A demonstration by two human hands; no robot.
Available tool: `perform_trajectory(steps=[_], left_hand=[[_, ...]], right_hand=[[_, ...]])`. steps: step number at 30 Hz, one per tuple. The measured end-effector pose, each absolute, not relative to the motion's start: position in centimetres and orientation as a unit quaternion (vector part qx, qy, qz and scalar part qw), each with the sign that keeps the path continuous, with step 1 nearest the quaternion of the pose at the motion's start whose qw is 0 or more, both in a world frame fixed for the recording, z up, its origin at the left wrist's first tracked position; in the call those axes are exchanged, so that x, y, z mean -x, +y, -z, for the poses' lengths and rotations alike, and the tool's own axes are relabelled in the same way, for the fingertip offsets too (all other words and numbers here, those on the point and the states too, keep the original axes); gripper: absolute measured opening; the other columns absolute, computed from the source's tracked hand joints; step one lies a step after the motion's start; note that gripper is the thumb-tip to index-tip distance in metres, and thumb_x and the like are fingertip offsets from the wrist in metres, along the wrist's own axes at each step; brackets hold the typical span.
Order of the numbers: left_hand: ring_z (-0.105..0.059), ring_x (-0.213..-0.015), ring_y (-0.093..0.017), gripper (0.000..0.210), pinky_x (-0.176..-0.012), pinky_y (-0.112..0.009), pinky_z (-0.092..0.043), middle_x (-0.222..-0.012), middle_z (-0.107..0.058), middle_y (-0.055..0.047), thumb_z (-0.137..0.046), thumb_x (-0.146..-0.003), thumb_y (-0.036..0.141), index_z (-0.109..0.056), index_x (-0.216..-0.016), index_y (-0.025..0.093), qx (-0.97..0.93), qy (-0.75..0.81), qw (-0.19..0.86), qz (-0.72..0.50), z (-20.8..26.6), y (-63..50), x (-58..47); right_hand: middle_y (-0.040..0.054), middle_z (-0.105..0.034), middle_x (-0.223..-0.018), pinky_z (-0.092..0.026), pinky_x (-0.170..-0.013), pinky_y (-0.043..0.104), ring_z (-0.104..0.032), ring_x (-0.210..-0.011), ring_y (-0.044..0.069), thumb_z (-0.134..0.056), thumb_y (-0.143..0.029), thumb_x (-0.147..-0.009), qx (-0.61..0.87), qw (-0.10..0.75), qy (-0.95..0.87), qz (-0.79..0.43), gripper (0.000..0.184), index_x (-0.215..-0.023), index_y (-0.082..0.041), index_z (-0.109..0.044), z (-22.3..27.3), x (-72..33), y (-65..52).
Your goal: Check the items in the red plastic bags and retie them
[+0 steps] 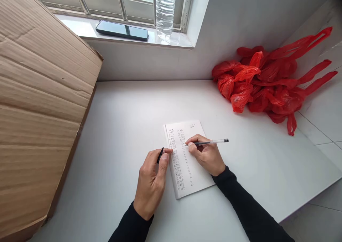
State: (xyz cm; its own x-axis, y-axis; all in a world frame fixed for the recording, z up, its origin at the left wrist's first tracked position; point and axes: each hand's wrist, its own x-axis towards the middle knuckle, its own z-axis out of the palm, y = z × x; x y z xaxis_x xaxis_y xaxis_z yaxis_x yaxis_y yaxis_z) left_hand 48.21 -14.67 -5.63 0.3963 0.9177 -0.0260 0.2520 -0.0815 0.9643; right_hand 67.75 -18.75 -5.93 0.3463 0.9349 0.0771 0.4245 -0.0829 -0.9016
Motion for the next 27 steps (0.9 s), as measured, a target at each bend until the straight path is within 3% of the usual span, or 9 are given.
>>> perform_trajectory(steps=[11,27], left_hand=[[-0.06,-0.107,-0.015,0.025,-0.088,-0.031,-0.044,-0.114,-0.066,0.002,-0.046,-0.102,0.043,-0.066,-0.112,0.031,-0.66,0.441,0.513,-0.327,5.84,-14.66,-48.1],[-0.06,-0.106,-0.016,0.025,-0.087,-0.032,-0.043,-0.112,-0.066,0.002,-0.047,-0.101,0.044,-0.067,-0.11,0.031,-0.657,0.441,0.514,-0.331,5.93,-14.64,-48.22]], right_hand=[[-0.0028,-0.06,-0.074,-0.043,-0.055,0.024,-0.051,-0.059,0.012,-0.059,-0.023,-0.088,0.683,0.476,-0.482,-0.274,0.005,-0.088,-0.022,-0.064,6.3,-67.77,-18.78],[-0.0041,-0.062,-0.073,-0.043,-0.053,0.022,-0.049,-0.055,0.009,-0.059,-0.021,-0.086,0.687,0.456,-0.505,-0.254,0.006,-0.082,-0.021,-0.064,6.06,-67.46,-18.81]])
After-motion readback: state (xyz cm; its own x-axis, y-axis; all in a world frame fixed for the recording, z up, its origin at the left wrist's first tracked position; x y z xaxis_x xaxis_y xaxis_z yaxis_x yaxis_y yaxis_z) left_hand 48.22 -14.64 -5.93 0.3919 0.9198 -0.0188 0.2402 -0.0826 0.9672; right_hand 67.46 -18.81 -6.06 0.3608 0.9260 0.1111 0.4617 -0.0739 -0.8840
